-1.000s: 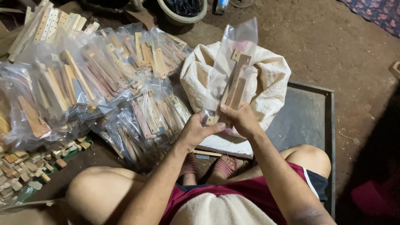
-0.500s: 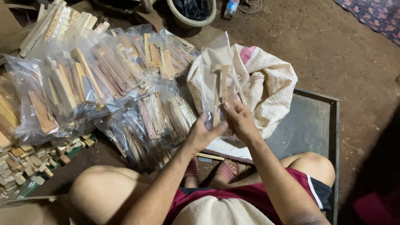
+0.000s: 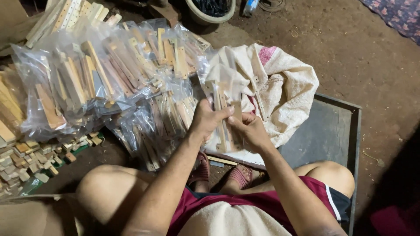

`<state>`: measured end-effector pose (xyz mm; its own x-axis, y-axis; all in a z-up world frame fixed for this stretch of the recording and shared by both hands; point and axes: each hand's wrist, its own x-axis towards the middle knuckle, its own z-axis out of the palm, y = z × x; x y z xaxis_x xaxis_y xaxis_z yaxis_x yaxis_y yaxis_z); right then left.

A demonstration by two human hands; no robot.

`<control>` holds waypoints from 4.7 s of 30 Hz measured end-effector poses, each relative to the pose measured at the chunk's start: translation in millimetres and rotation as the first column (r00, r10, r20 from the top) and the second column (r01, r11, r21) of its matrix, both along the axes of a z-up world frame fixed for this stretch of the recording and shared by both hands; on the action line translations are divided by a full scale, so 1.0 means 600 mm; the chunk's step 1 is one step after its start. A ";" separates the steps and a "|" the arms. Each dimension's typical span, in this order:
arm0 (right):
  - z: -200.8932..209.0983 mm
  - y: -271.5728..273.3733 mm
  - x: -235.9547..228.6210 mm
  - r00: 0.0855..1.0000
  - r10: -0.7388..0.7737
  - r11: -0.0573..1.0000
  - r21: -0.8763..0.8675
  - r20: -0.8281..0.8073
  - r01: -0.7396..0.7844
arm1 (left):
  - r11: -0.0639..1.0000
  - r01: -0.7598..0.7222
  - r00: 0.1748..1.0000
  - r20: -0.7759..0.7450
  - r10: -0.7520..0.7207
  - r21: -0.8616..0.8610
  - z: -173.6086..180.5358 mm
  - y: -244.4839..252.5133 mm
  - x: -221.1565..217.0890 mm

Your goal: The person sorts wooden components by hand, removing pieces from a large white sack and placing them into plastic bags and onto a sorting tray.

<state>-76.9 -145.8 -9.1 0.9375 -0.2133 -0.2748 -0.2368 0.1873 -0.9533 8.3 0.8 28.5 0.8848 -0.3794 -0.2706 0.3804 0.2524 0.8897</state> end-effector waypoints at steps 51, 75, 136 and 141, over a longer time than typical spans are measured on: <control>-0.021 0.199 0.102 0.878 0.466 0.812 -0.445 0.106 -0.377 | 0.804 -0.366 0.930 0.161 0.330 0.468 -0.077 0.137 0.045; 0.044 0.467 0.304 0.725 0.661 0.580 -0.744 0.194 -0.330 | 0.268 -0.590 0.804 0.524 0.281 0.762 0.011 0.552 0.322; 0.027 0.413 0.362 0.898 0.439 0.829 -0.396 0.026 -0.394 | 0.670 -0.581 0.812 0.275 0.515 0.462 -0.056 0.408 0.290; -0.016 0.415 0.393 0.952 0.298 0.870 -0.432 0.072 -0.240 | 0.701 -0.511 0.857 0.234 0.458 0.497 -0.035 0.375 0.290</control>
<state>158.9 103.2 -18.4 0.9961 -0.0140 -0.0871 -0.0875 -0.2827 -0.9552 182.6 225.8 7.6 0.9350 0.2875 -0.2075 0.2539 -0.1346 0.9578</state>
